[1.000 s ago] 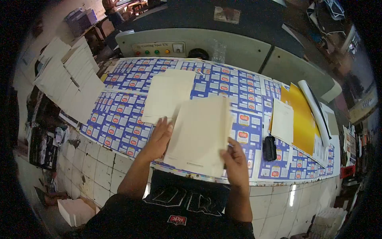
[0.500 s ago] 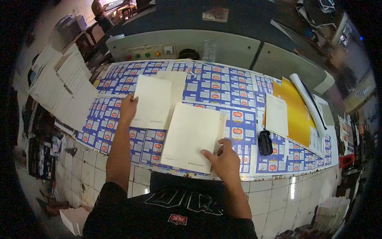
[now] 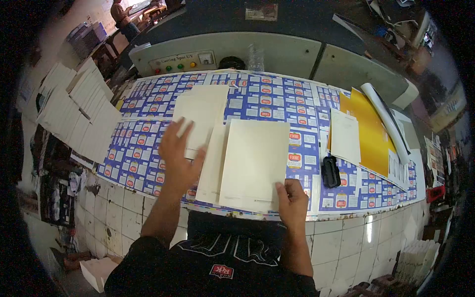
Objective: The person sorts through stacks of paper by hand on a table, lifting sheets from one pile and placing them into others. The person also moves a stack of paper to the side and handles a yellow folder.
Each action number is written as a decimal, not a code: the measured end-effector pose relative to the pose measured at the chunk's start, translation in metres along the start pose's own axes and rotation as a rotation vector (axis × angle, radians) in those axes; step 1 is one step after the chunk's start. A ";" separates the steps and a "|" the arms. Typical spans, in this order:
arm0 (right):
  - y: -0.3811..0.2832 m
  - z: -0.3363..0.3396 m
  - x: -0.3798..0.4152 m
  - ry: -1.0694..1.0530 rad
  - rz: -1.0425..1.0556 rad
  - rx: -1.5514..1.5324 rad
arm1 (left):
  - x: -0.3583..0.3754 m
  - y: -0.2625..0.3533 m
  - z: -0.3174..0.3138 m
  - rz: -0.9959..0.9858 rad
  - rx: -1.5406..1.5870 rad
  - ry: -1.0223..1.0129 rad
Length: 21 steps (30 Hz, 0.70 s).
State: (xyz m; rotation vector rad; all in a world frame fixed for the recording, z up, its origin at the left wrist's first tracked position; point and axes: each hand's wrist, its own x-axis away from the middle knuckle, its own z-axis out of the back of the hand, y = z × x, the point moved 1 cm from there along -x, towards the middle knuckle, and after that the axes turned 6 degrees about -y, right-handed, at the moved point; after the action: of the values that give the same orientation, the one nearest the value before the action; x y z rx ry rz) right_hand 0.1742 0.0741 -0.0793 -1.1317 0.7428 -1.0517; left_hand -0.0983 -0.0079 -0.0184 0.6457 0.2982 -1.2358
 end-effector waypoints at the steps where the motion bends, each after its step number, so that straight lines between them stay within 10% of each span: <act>1: 0.002 0.003 -0.002 -0.006 0.001 0.001 | 0.006 0.016 0.005 -0.040 0.073 -0.034; 3: 0.003 0.013 -0.004 0.226 0.316 0.257 | 0.015 0.041 0.001 -0.095 0.202 -0.135; 9: 0.020 0.089 0.000 0.414 0.088 -0.245 | 0.041 0.087 -0.046 -0.183 0.228 -0.631; 17: 0.011 0.148 0.018 0.499 0.202 -0.458 | 0.054 0.084 -0.055 -0.225 0.095 -0.686; 21: 0.000 0.125 0.015 0.365 0.118 -0.451 | 0.042 0.075 -0.036 -0.008 0.556 -0.616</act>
State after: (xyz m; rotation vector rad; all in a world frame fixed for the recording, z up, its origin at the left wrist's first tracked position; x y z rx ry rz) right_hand 0.2914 0.1036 -0.0428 -1.2674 1.3721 -1.0293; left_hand -0.0098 -0.0049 -0.0471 0.6932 -0.5750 -1.4704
